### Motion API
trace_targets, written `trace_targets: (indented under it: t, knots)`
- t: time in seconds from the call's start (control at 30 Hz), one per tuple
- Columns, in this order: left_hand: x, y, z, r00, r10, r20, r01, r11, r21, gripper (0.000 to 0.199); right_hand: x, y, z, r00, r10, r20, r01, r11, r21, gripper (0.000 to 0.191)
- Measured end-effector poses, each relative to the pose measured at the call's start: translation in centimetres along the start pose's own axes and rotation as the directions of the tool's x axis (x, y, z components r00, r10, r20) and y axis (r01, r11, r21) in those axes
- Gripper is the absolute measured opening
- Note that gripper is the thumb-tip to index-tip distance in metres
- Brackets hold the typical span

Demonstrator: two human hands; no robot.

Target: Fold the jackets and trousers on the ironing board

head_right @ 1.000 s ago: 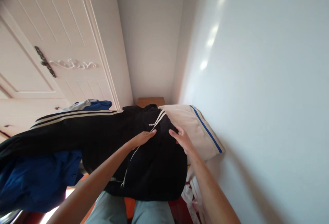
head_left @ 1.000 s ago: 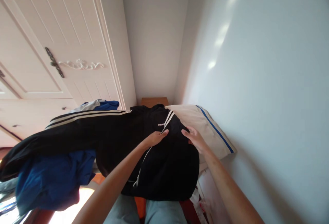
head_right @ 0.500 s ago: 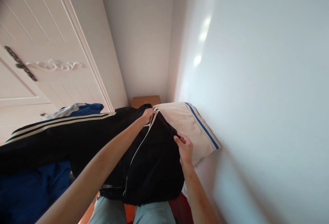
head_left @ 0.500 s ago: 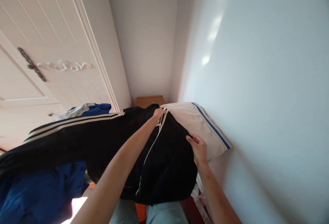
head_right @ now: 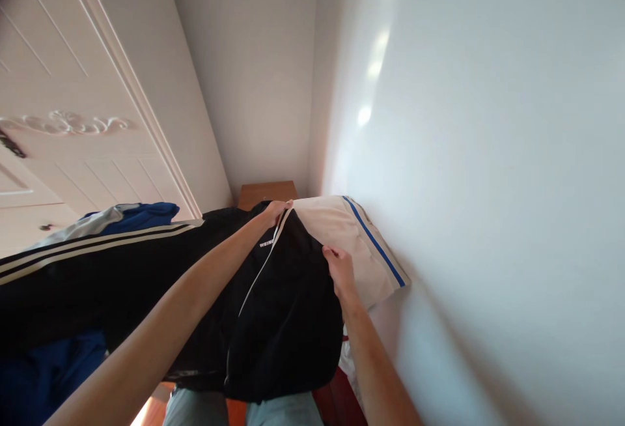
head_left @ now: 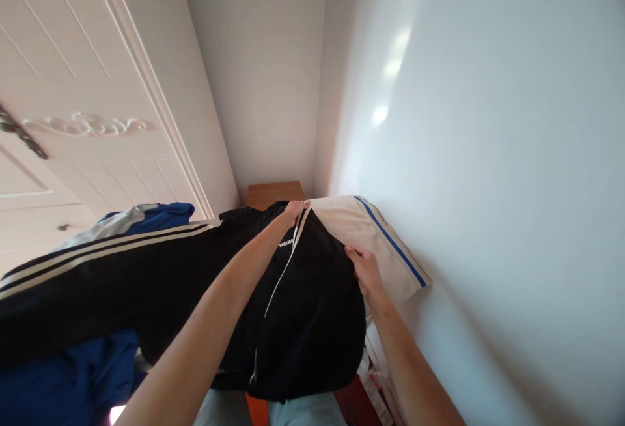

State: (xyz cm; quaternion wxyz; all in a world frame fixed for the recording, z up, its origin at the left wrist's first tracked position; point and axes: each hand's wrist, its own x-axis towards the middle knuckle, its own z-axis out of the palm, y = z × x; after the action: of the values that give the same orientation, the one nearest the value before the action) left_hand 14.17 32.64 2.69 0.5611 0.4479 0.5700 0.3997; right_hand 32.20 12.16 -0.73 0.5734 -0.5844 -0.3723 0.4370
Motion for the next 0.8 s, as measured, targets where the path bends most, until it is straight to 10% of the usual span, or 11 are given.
trace_targets:
  t: [0.3,0.6,0.8]
  knots:
    - [-0.5,-0.1,0.7,0.994,0.104,-0.037,-0.105,0.993,-0.052,0.037,-2.3,4.0,-1.6,0.975,0.219,0.028,-0.215,0.908,0.36,0.034]
    - [-2.5,1.0,-1.7,0.963,-0.005,0.268,-0.012,0.998,0.065,0.036,-0.3,-0.4,-0.6,0.996,-0.051,-0.077,0.037,0.985,-0.17,0.056]
    - [-2.8,1.7,-2.2,0.986,0.061,0.156,-0.089,0.98,0.177,0.029,-1.4,1.7,-1.0,0.988,0.152,-0.009,-0.151,0.985,0.082,0.055]
